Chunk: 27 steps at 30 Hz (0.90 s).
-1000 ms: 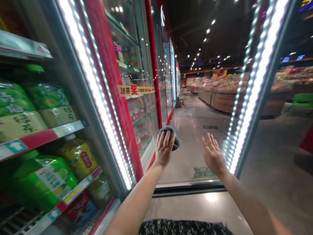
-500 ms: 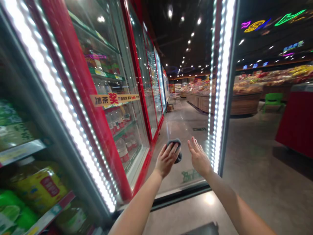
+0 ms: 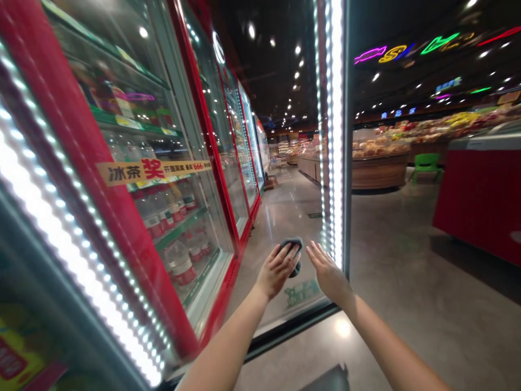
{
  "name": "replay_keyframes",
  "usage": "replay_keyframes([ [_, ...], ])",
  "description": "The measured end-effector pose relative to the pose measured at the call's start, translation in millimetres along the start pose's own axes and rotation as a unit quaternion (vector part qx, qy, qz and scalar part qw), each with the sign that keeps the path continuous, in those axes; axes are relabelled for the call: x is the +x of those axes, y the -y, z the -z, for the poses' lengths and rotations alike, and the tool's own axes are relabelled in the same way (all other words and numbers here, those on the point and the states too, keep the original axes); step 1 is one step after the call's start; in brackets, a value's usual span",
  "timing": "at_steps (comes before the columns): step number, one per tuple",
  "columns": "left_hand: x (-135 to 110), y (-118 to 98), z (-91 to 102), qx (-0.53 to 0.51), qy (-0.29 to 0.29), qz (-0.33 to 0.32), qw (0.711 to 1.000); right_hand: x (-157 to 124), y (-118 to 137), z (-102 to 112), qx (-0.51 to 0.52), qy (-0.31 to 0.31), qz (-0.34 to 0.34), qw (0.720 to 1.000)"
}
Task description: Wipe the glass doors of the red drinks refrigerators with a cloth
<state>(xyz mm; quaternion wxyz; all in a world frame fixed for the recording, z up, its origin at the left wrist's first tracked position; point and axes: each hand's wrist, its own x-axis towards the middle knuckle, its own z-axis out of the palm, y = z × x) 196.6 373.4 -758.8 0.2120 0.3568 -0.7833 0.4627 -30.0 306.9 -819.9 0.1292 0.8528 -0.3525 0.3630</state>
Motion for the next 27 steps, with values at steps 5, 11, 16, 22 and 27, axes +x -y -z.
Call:
replay_keyframes([
  [5,7.6,4.0,-8.9,-0.027,0.013,-0.014,0.999,-16.4,-43.6,17.3,-0.082,-0.004,-0.020,0.996],
  [11,70.2,-0.9,-33.3,-0.037,-0.017,0.053,0.998,-22.4,-81.5,12.0,-0.083,-0.025,-0.040,0.995],
  [16,50.2,-23.9,-47.1,-0.055,0.010,-0.084,0.995,-18.6,-92.5,12.7,-0.068,0.022,-0.045,0.996],
  [22,115.2,-8.4,-61.1,-0.063,0.003,0.003,0.998,-9.6,-89.0,14.0,-0.022,0.021,-0.068,0.997],
  [27,103.7,-33.3,-92.2,-0.081,0.008,-0.066,0.994,-25.5,-65.0,-6.0,0.001,-0.044,-0.145,0.988],
])
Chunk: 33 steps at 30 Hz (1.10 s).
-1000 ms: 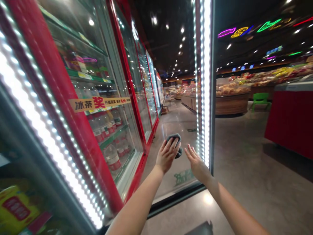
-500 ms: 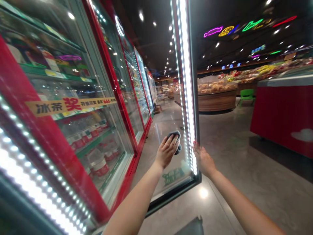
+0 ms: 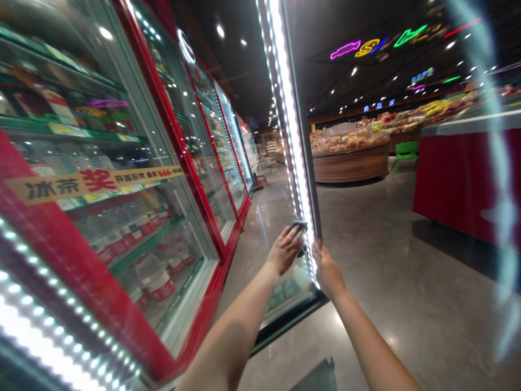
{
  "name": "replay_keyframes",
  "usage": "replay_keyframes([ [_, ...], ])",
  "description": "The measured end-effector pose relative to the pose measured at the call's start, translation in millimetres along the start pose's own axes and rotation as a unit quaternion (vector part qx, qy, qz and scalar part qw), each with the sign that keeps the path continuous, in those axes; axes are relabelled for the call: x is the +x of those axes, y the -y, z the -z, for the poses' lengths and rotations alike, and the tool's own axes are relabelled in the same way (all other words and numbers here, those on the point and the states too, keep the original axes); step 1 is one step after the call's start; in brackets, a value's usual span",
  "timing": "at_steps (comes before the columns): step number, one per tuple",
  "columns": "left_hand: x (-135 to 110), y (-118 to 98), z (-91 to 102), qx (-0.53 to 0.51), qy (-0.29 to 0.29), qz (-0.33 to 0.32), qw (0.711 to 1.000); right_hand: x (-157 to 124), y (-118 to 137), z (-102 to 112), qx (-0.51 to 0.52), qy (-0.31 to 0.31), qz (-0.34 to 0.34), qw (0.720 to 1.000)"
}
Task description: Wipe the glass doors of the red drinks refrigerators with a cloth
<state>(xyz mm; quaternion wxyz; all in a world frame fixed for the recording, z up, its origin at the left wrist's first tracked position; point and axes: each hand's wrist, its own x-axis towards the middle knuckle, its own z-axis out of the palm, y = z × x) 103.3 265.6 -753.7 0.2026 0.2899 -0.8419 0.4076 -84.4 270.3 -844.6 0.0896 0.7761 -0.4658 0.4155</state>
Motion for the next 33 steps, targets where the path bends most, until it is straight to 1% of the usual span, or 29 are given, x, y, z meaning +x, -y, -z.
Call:
replay_keyframes([
  [2,-20.3,-13.6,-10.6,-0.004,0.027,-0.024,0.999,-16.2,6.3,-4.7,-0.003,-0.007,-0.030,1.000],
  [4,-29.4,-18.0,-15.9,-0.011,0.045,-0.042,0.998,-29.6,10.7,-4.8,-0.005,-0.001,-0.047,0.999],
  [6,-23.8,-13.0,-18.1,-0.015,0.045,-0.046,0.998,-36.7,13.2,-1.5,-0.004,0.011,-0.062,0.998],
  [8,-13.6,-7.0,-20.7,-0.009,0.039,-0.037,0.999,-37.5,14.9,2.8,-0.001,0.018,-0.083,0.996],
  [10,-13.3,-10.2,-25.6,0.007,0.038,-0.022,0.999,-35.6,17.2,5.7,0.006,0.010,-0.102,0.995],
  [12,-29.6,-25.6,-32.0,0.017,0.045,-0.020,0.999,-34.8,21.3,6.5,0.015,-0.010,-0.112,0.994],
  [15,-65.7,-53.6,-38.3,0.006,0.054,-0.059,0.997,-37.9,28.8,5.5,0.027,-0.032,-0.105,0.994],
  [16,-72.4,-57.6,-37.8,0.000,0.056,-0.074,0.996,-39.3,30.6,5.2,0.028,-0.034,-0.097,0.994],
  [17,-73.5,-57.1,-35.5,-0.004,0.057,-0.085,0.995,-40.6,31.5,5.1,0.028,-0.037,-0.089,0.995],
  [18,-68.6,-51.8,-31.3,-0.004,0.055,-0.087,0.995,-41.3,31.6,5.2,0.027,-0.041,-0.083,0.995],
  [19,-58.0,-42.6,-25.5,-0.003,0.050,-0.084,0.995,-41.6,31.0,5.5,0.026,-0.049,-0.080,0.995],
  [20,-43.3,-30.8,-18.6,0.011,0.039,-0.060,0.997,-41.2,29.8,5.9,0.025,-0.061,-0.081,0.995],
  [22,-11.2,-6.9,-4.8,0.048,-0.010,0.018,0.999,-39.2,27.1,6.8,0.030,-0.091,-0.091,0.991],
  [23,0.9,1.1,0.2,0.061,-0.029,0.047,0.997,-37.9,26.2,7.2,0.035,-0.104,-0.096,0.989],
  [24,7.2,4.7,3.2,0.066,-0.038,0.057,0.996,-36.6,26.0,7.4,0.041,-0.113,-0.098,0.988],
  [25,6.3,3.2,3.9,0.067,-0.036,0.055,0.996,-35.6,26.6,7.5,0.048,-0.117,-0.097,0.987],
  [26,-2.1,-3.1,2.6,0.064,-0.025,0.044,0.997,-35.1,28.0,7.4,0.055,-0.118,-0.094,0.987],
  [27,-17.2,-13.0,-0.3,0.059,-0.006,0.027,0.998,-35.0,30.1,7.1,0.060,-0.114,-0.088,0.988],
  [30,-81.4,-45.1,-8.3,0.018,0.074,-0.042,0.996,-37.2,38.8,4.8,0.066,-0.098,-0.070,0.991],
  [31,-100.2,-50.1,-7.4,0.005,0.101,-0.068,0.993,-38.2,41.9,3.6,0.065,-0.090,-0.066,0.992],
  [32,-113.7,-50.3,-3.5,-0.002,0.122,-0.080,0.989,-39.0,44.9,2.2,0.063,-0.080,-0.063,0.993],
  [33,-120.9,-45.8,3.3,-0.005,0.128,-0.087,0.988,-39.4,48.0,0.6,0.061,-0.070,-0.061,0.994],
])
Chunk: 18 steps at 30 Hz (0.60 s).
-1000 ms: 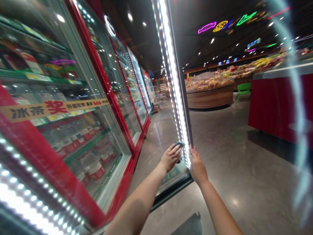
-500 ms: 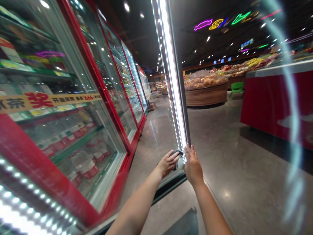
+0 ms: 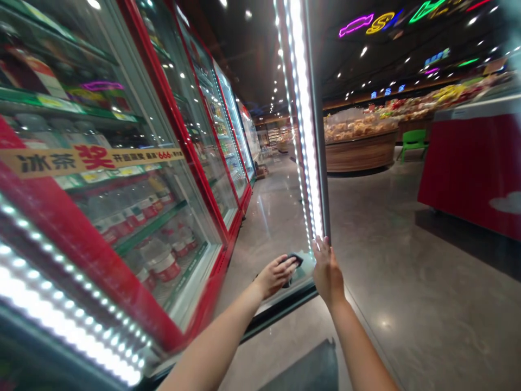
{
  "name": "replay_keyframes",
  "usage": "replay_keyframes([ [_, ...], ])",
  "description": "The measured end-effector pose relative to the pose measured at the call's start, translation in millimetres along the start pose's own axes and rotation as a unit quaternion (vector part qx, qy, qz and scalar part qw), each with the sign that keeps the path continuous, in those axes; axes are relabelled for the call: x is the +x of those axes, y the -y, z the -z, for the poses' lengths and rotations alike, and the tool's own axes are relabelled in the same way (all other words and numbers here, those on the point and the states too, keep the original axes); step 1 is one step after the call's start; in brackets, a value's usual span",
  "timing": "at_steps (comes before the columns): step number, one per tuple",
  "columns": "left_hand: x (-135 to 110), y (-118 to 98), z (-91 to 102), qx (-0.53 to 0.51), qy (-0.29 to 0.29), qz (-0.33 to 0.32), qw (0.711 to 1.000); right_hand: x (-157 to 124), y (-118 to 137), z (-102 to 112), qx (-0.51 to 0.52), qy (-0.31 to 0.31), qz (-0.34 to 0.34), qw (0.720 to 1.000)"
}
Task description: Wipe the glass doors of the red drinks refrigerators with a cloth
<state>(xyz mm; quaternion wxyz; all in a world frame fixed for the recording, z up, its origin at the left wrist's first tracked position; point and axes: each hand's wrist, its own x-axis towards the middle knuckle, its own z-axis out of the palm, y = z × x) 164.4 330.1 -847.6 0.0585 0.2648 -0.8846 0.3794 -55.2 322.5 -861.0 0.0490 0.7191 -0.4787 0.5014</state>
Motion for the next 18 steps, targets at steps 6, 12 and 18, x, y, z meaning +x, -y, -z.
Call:
replay_keyframes([
  [6,11.0,54.2,58.6,0.057,-0.064,0.165,0.983,-1.1,18.4,-10.6,0.023,0.011,0.023,0.999],
  [12,-32.5,14.5,37.2,0.039,-0.027,0.041,0.998,-4.0,37.0,-11.4,0.024,0.055,0.051,0.997],
  [18,-74.4,35.7,75.7,0.083,-0.050,0.097,0.991,-4.1,59.2,-14.0,0.033,0.107,0.111,0.987],
])
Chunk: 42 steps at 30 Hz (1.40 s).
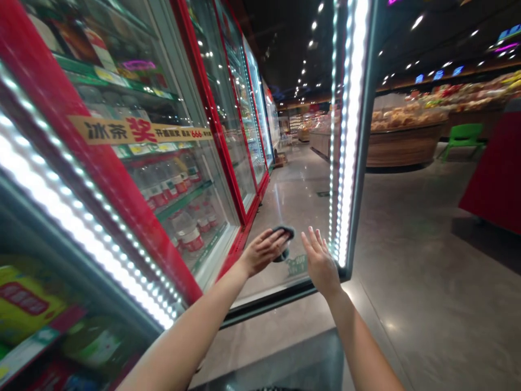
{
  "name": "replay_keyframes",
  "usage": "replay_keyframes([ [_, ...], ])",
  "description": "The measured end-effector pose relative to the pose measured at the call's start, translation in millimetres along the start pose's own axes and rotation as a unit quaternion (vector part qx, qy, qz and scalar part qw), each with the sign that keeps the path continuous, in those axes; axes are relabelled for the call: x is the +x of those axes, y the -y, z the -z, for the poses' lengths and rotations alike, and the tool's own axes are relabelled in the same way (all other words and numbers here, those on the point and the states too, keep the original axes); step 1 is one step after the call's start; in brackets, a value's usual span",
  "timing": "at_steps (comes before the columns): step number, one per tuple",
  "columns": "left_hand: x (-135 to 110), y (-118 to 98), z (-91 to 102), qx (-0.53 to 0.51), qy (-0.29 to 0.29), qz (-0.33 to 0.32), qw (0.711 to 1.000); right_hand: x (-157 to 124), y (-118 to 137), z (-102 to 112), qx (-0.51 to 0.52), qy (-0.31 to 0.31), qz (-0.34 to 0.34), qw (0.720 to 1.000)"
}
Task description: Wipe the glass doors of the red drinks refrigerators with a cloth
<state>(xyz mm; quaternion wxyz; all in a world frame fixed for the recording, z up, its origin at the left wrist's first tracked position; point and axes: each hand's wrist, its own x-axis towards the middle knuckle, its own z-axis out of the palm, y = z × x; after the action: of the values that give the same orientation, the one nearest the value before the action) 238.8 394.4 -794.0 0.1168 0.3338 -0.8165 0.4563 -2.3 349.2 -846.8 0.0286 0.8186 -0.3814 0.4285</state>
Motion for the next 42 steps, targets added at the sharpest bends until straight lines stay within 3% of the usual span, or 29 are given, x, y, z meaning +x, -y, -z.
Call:
replay_keyframes([
  [2,-3.8,7.5,13.4,0.040,-0.019,0.115,0.992,3.5,6.5,-2.4,0.006,-0.004,0.009,1.000],
  [4,-12.4,-0.8,16.6,0.054,-0.030,0.179,0.982,6.4,12.5,-5.3,0.008,-0.007,0.008,1.000],
  [7,-30.7,-25.0,9.2,0.013,-0.020,0.124,0.992,7.5,19.9,-10.5,0.010,0.000,0.008,1.000],
  [10,-46.1,-31.0,9.4,-0.028,0.001,0.073,0.997,4.5,23.6,-16.2,0.006,0.018,0.023,1.000],
  [12,-55.4,-24.6,18.3,-0.010,0.004,0.137,0.990,1.9,23.9,-20.4,-0.005,0.029,0.030,0.999],
  [14,-67.0,-21.1,28.7,0.036,-0.009,0.253,0.967,-0.4,23.3,-24.9,-0.019,0.038,0.036,0.998],
  [16,-81.0,-27.1,34.2,0.074,-0.031,0.345,0.935,-2.5,22.7,-29.6,-0.035,0.040,0.038,0.998],
  [17,-88.1,-33.3,34.4,0.083,-0.037,0.360,0.929,-3.6,22.2,-32.0,-0.043,0.039,0.038,0.998],
  [21,-108.9,-54.5,27.8,0.060,-0.026,0.276,0.959,-8.0,16.2,-39.7,-0.071,0.036,0.049,0.996],
  [23,-116.3,-54.2,28.0,0.057,-0.027,0.296,0.953,-9.9,10.7,-41.9,-0.082,0.042,0.059,0.994],
  [25,-126.2,-51.0,31.4,0.069,-0.049,0.399,0.913,-11.1,6.6,-43.0,-0.090,0.049,0.068,0.992],
  [27,-138.8,-52.1,34.1,0.087,-0.079,0.510,0.852,-11.5,6.2,-43.5,-0.091,0.048,0.073,0.992],
  [29,-150.0,-59.0,33.5,0.091,-0.085,0.563,0.817,-11.1,10.4,-43.6,-0.089,0.038,0.071,0.993],
  [32,-153.5,-67.6,29.7,0.058,-0.042,0.548,0.834,-9.3,21.7,-43.8,-0.080,0.014,0.070,0.994],
  [34,-147.8,-62.5,30.8,0.027,-0.022,0.523,0.852,-7.7,28.6,-44.4,-0.078,0.005,0.075,0.994],
  [36,-142.6,-50.0,36.5,0.020,-0.052,0.539,0.840,-6.0,32.5,-45.7,-0.083,0.006,0.075,0.994],
  [40,-150.8,-35.3,48.3,0.064,-0.212,0.650,0.727,-3.2,30.3,-50.7,-0.095,0.016,0.074,0.993],
  [42,-159.4,-38.6,48.9,0.092,-0.250,0.679,0.684,-2.1,28.1,-53.6,-0.093,0.015,0.081,0.992],
])
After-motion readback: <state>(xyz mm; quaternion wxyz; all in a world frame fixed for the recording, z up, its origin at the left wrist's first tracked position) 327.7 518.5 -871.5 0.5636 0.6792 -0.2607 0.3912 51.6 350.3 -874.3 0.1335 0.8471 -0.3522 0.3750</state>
